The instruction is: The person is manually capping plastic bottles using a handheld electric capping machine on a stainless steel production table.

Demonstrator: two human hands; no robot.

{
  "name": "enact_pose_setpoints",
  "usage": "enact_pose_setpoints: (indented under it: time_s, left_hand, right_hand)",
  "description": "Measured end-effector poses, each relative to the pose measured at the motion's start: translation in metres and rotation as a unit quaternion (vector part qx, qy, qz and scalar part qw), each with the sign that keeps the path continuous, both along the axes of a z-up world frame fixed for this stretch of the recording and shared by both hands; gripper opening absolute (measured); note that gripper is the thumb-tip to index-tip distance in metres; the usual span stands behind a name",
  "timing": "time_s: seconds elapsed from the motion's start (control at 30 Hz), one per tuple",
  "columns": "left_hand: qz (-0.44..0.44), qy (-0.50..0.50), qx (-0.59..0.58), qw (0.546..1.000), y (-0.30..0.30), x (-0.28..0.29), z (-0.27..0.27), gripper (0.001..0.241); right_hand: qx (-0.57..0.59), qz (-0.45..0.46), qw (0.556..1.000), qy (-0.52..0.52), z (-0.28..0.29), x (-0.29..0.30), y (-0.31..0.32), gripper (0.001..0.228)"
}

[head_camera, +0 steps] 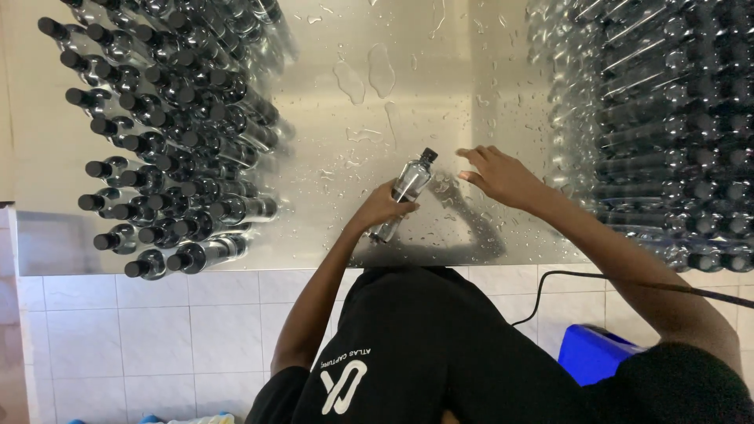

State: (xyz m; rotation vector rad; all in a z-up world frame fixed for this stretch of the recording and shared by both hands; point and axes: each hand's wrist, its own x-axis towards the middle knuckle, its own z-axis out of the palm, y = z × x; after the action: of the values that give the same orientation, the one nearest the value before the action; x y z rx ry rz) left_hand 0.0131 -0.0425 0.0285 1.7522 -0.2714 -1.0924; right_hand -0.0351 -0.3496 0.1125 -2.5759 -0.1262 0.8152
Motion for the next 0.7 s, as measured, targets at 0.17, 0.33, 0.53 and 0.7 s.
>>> enact_pose_setpoints:
  time_s: [0.17,0.33,0.53,0.7]
  left_hand:
    - [-0.114,-0.005,-0.073,0.991,-0.001,0.006,0.054,0.057]
    - [-0.167,0.027,-0.091,0.981,-0.004,0.004,0.026,0.064]
    - [-0.186,0.018,-0.073,0.98,-0.013,0.004,0.08,0.064]
    - [-0.23,0.129,-0.08,0.961,-0.024,-0.001,0.104,0.105]
  right_hand:
    - [-0.077,0.272,0.937,-0.204,-0.016,0.015,-0.003,0.047]
    - [-0.066,0.304,0.938,-0.153,-0.035,-0.002,-0.017,0.06]
    - [0.019,-0.009,0.998,-0.056,-0.025,-0.036,-0.007,0.076]
    - [-0.058,0.061,0.981,-0.176,0.005,-0.051,-0.019,0.063]
